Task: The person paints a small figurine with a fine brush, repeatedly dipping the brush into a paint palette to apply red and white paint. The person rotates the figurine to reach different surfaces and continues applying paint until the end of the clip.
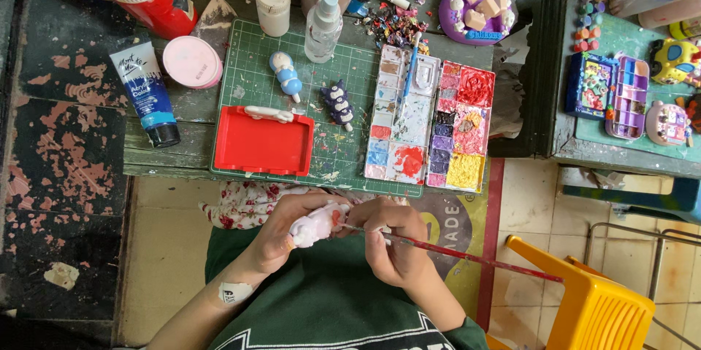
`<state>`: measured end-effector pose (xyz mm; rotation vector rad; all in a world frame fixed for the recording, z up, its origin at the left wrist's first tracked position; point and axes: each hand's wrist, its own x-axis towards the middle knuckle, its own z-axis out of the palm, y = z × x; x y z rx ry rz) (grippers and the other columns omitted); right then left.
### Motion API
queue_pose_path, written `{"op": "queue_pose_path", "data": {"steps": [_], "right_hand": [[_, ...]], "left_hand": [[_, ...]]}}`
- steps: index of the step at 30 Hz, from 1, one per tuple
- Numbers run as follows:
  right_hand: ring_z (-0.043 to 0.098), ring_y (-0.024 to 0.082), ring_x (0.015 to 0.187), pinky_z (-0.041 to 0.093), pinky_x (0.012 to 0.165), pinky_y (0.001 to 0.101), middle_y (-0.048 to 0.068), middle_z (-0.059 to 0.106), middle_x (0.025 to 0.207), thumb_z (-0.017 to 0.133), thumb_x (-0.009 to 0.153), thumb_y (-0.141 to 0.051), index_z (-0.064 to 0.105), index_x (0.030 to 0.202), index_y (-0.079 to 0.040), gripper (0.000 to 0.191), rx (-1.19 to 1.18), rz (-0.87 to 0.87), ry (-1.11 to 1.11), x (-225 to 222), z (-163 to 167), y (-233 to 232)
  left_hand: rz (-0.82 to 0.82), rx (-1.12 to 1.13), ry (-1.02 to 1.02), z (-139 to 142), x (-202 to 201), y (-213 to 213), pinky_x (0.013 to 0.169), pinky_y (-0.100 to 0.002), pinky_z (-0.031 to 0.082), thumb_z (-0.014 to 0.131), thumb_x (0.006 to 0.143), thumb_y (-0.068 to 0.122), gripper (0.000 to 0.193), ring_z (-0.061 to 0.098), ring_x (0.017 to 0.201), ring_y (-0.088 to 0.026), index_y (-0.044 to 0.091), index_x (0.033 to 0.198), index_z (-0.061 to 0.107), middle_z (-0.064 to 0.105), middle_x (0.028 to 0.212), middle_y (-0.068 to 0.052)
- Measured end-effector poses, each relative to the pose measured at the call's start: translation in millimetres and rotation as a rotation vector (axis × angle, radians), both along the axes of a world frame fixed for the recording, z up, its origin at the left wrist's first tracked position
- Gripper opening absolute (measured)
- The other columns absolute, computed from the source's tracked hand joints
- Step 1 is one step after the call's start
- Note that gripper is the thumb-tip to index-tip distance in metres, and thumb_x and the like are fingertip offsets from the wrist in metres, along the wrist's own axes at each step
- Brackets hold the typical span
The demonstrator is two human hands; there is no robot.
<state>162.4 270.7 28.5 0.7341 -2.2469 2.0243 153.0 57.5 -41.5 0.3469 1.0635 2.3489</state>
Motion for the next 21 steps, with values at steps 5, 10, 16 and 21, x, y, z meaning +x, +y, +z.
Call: {"op": "queue_pose_path", "data": {"steps": [5,10,16,21], "right_hand": [[0.076,0.027,0.09,0.064,0.084,0.0374,0.023,0.066,0.109,0.047,0.108,-0.004,0.043,0.113,-0.002,0.007,-0.064,-0.008,-0.061,3.4,-4.0,1.0],[0.076,0.029,0.089,0.064,0.083,0.0386,0.024,0.066,0.108,0.046,0.108,-0.003,0.047,0.11,-0.002,0.002,-0.032,0.004,-0.035,1.6,-2.2,1.9],[0.074,0.025,0.087,0.064,0.08,0.0373,0.021,0.068,0.103,0.049,0.105,0.001,0.044,0.112,-0.001,0.008,0.029,-0.029,0.061,-2.7,0.2,-0.1],[0.073,0.025,0.085,0.062,0.079,0.0366,0.021,0.069,0.099,0.049,0.103,0.002,0.045,0.111,-0.003,0.011,0.028,-0.028,0.068,-3.6,2.1,0.1]], "left_hand": [[0.016,-0.035,0.027,-4.0,1.6,0.0,0.097,-0.037,0.054,0.064,0.08,0.081,0.108,0.069,0.108,-0.024,-0.014,0.132,0.062,0.068,0.118,-0.017],[0.016,-0.046,0.031,0.4,0.1,0.3,0.096,-0.035,0.054,0.062,0.079,0.083,0.11,0.069,0.108,-0.023,-0.013,0.131,0.062,0.069,0.117,-0.016],[0.003,-0.043,0.0,4.9,-1.5,-0.2,0.101,-0.038,0.056,0.064,0.077,0.084,0.112,0.071,0.112,-0.025,-0.014,0.131,0.06,0.07,0.121,-0.019],[0.017,-0.059,0.022,2.2,-1.4,0.2,0.1,-0.038,0.055,0.063,0.077,0.085,0.112,0.071,0.112,-0.026,-0.014,0.131,0.062,0.07,0.121,-0.019]]}}
